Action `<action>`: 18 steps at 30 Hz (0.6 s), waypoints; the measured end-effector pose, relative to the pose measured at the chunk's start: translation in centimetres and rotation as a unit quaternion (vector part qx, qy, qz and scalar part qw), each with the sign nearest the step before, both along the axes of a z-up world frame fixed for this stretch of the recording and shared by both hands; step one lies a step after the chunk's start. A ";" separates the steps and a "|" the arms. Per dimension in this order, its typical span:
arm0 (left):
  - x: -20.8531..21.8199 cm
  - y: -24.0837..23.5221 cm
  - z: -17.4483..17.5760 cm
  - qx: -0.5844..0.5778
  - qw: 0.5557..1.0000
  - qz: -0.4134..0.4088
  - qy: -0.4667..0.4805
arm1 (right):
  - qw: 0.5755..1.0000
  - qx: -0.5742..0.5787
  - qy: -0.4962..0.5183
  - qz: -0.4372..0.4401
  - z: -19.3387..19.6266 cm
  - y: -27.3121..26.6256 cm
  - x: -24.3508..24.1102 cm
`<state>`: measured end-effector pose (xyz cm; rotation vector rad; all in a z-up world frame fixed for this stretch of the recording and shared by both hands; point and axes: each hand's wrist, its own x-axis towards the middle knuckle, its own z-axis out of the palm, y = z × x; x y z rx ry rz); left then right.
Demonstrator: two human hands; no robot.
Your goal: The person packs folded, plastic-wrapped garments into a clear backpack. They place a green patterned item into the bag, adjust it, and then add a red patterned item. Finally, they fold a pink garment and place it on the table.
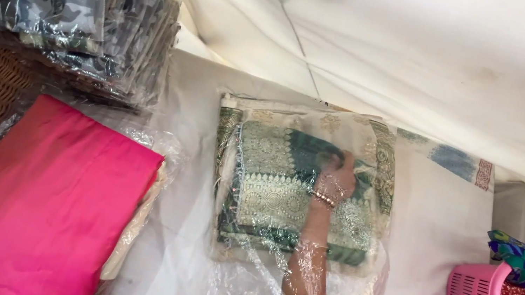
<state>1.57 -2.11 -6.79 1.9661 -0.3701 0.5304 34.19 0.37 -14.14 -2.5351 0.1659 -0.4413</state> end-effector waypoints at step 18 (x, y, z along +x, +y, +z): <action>-1.0 -0.1 0.3 -0.016 1.000 0.000 -0.016 | 0.982 -0.060 -0.003 0.178 -0.5 1.9 3.1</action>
